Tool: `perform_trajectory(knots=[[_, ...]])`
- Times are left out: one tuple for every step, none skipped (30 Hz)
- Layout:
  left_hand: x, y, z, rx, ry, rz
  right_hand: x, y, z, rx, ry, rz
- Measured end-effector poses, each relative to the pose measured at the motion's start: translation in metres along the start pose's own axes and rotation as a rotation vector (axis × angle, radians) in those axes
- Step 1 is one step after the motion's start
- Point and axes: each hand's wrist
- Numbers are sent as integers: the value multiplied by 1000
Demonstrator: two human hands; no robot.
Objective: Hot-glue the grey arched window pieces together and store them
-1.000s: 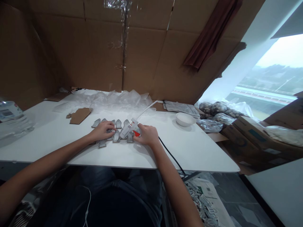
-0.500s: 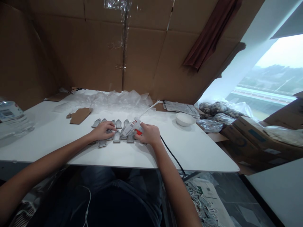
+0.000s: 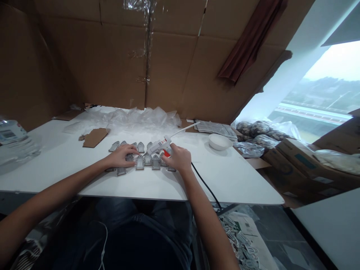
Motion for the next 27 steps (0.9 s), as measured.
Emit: perform_trajectory(knots=[[3,0,0,15,15,2,0,0,0,-10,5,1],[6,0,0,36,36,12,0,0,0,-19,10,3],[9,-1,0,61,59,32,0,0,0,-25,13,5],[12,-2,0,86,77,63,0,0,0,-28,16,8],[15,-3,0,106,87,100,0,0,0,-29,17,11],[16,-4,0,120,86,136,0,0,0,-27,15,15],[17,-4,0,128,74,162,1,0,0,-27,14,17],[18,-5,0,131,57,176,1,0,0,-29,11,18],[17,-5,0,133,36,178,1,0,0,-31,7,18],[17,-5,0,136,18,171,1,0,0,-33,3,17],[16,-5,0,141,5,162,0,-1,0,-35,-1,15],[15,-4,-1,149,-4,152,0,-1,0,-35,-3,13],[15,-3,-1,156,-12,142,0,-1,0,-33,-3,13],[15,-2,-1,163,-20,132,0,-1,0,-30,-3,14],[14,-1,-1,167,-26,121,0,-1,0,-27,-2,16],[14,-1,-1,170,-30,109,0,-1,0,-25,-1,19],[14,0,-1,168,-36,94,0,-1,0,-23,-1,22],[14,0,0,163,-40,76,0,-1,0,-22,-3,25],[13,0,0,156,-43,55,0,-1,0,-23,-4,26],[12,0,0,148,-46,33,0,-1,0,-24,-3,25],[11,0,0,139,-49,10,0,-1,0,-23,-2,24],[10,-1,1,130,-51,-12,0,-1,-1,-25,-1,21],[8,-2,1,122,-53,-32,0,-1,-1,-26,-1,18],[7,-3,1,117,-53,-50,0,-1,-1,-28,-3,15],[5,-3,1,112,-54,-64,1,-2,-1,-32,-6,13],[4,-4,2,106,-53,-73,1,-2,0,-35,-9,11],[3,-4,2,99,-51,-80,1,-2,0,-37,-12,11]])
Point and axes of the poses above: each hand's wrist, its own z-axis towards the middle knuckle, its own x-axis out of the back of the hand, y = z × x, and after that the axes turned 3 degrees about -x, right-handed
